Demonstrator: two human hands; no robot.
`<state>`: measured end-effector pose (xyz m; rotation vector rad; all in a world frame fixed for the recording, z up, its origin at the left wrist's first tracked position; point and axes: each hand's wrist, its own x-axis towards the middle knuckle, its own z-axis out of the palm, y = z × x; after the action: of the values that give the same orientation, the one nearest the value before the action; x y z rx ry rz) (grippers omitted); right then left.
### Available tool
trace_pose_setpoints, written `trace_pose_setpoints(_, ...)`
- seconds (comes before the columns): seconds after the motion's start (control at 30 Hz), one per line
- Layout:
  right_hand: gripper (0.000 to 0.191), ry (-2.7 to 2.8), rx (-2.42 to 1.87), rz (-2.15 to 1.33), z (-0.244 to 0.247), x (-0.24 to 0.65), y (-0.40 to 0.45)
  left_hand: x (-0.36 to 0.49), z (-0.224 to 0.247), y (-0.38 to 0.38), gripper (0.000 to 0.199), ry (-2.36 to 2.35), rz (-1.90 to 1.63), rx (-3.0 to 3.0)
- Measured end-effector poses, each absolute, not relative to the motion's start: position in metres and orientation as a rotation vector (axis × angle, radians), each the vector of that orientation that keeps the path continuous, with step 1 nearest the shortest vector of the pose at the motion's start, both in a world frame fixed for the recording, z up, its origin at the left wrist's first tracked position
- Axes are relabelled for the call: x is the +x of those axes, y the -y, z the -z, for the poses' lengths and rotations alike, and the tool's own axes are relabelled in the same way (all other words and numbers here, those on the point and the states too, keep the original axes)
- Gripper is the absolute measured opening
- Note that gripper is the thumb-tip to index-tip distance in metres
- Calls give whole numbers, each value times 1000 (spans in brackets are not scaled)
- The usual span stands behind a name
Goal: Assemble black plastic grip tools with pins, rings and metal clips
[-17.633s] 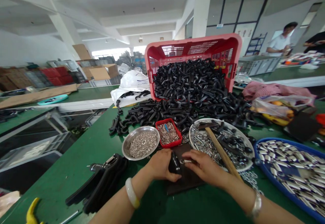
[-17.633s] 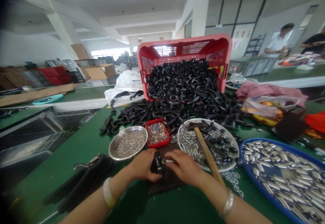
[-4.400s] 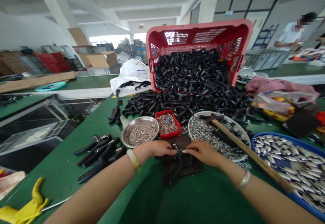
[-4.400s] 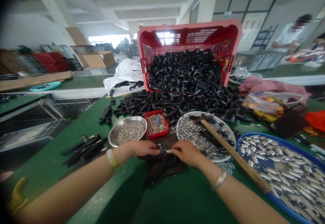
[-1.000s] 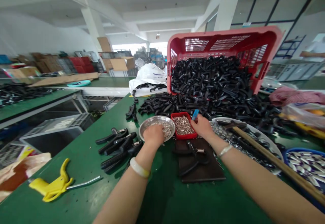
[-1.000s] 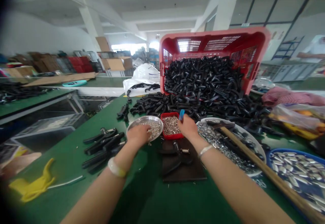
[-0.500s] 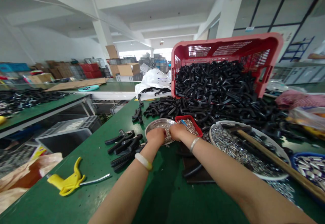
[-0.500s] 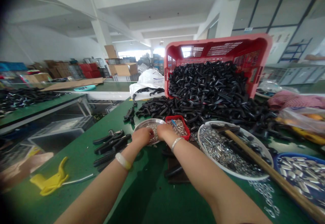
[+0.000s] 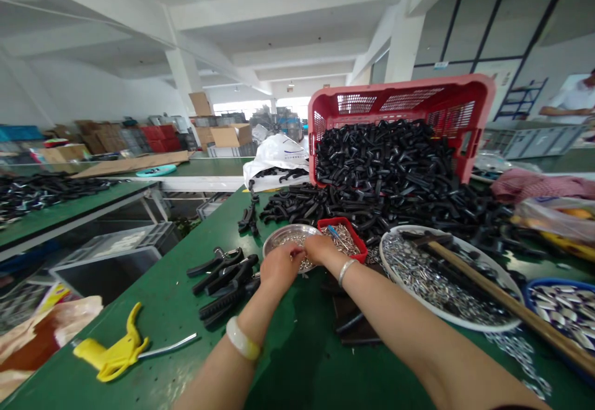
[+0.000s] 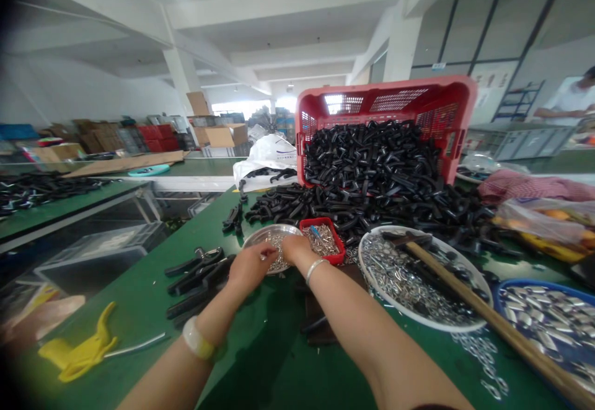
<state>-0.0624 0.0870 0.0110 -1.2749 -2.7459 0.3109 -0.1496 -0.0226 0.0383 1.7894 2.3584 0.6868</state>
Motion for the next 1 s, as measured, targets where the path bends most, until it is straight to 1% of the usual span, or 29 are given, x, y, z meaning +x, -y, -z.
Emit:
trace_pose_setpoints(0.07, 26, 2696, -1239, -391, -12, -59, -86, -145, -31, 34, 17, -2218, -796, 1774)
trace_pose_setpoints(0.17, 13, 2585, -1140, -540, -14, -45, -87, -134, -16, 46, 15, -1973, -836, 1736)
trace_pose_setpoints(0.23, 9, 2478, -1076, -641, -14, -28, -86, -124, -6, 50, 16, -1850, -856, 1720)
trace_pose_setpoints(0.37, 17, 2268, -1049, -798, -16, 24, -78, -103, 1, 51, 15, -1696, -833, 1775)
trace_pose_setpoints(0.43, 22, 2192, -1064, -841, -15, 55, -70, -92, -1, 48, 15, -1681, -785, 1829)
trace_pose_setpoints(0.5, 23, 2121, -1099, -874, -13, 83, -61, -81, -7, 44, 15, -1719, -738, 1901)
trace_pose_setpoints(0.57, 19, 2085, -1164, -834, -9, 103, -51, -72, -12, 38, 16, -1802, -667, 1977)
trace_pose_setpoints(0.63, 15, 2108, -1236, -676, -3, 116, -43, -65, -16, 33, 18, -1901, -579, 2037)
trace_pose_setpoints(0.7, 17, 2162, -1254, -485, 4, 122, -37, -60, -16, 29, 20, -1968, -500, 2086)
trace_pose_setpoints(0.77, 19, 2186, -1223, -400, 10, 126, -33, -57, -12, 27, 21, -1998, -471, 2129)
trace_pose_setpoints(1.0, 19, 2011, -1286, -598, 26, 138, -35, -60, 7, 24, 21, -1976, -602, 2180)
